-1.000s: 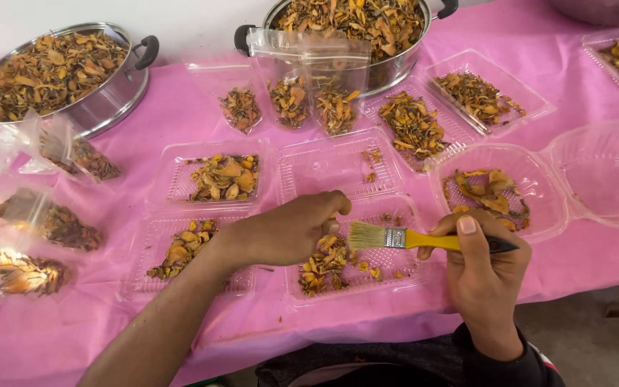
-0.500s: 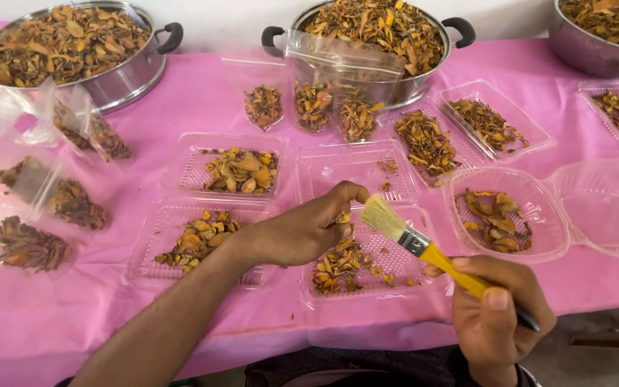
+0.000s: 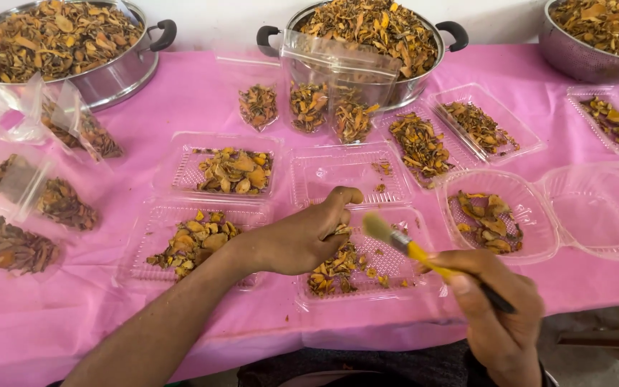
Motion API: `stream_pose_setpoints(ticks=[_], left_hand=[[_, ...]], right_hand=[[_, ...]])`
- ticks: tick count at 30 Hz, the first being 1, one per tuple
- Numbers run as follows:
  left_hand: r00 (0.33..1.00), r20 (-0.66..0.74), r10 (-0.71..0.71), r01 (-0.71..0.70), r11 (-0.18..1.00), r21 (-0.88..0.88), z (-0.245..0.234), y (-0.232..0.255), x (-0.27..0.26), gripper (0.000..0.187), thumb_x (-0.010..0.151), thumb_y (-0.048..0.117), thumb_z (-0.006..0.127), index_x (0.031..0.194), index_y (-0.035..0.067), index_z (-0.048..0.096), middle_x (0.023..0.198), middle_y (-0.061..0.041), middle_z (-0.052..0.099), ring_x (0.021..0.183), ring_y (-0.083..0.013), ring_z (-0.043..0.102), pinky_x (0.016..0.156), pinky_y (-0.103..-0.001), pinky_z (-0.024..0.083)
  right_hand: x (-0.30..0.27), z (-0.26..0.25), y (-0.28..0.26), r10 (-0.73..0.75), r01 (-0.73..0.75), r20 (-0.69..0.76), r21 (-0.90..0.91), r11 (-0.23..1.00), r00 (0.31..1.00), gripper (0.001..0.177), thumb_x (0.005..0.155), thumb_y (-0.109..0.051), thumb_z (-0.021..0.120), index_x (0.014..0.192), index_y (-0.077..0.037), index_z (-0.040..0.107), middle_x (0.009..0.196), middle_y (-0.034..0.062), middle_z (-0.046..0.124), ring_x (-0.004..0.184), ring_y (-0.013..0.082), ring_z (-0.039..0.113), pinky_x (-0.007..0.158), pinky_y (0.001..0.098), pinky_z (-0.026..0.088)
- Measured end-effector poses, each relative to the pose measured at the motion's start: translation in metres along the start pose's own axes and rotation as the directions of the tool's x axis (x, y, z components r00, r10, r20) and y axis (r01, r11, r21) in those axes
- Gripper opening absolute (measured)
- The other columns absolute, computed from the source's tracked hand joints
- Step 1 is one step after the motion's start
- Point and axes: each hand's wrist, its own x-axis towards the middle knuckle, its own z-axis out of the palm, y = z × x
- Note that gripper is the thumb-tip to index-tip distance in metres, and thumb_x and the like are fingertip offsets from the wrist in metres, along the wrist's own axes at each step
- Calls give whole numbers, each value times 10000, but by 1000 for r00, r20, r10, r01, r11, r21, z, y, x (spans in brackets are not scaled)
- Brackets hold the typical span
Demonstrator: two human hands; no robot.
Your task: Sorting and cleaning dried tea leaves by hand and using a brush to remove debris and organize pieces into containers.
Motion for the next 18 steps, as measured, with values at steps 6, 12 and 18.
stream_pose_setpoints(ticks=[6,12,18], left_hand=[[992,-27,121,-118,990,77,5,-10,5,627,996,149,442,1530,-16,159,1407,-225,412,1235,-333,470,1036,-436,406],[953,-24,302,-301,953,42,0,-28,8,683,1015,353,392,1534,-22,155,1600,-247,278,1475,-364,308,1186,-479,268],[948,-121,296,-317,918,-239,-2,-29,3,928,906,690,448,1536,39,244,1483,-122,356,1329,-215,382,1056,-355,407]], right_hand=[[-13,-1,4,0,3,-46,65,998,999,325,952,-231,551,1101,3,720,985,103,791,751,175,738,698,219,543],[-20,-8,-23,70,-66,-203,25,997,977,318,989,-191,464,1080,61,635,751,121,564,633,193,512,692,311,389],[-31,21,-24,55,-66,-220,-44,997,974,288,945,-198,493,987,-30,723,888,120,796,756,138,771,752,203,560]])
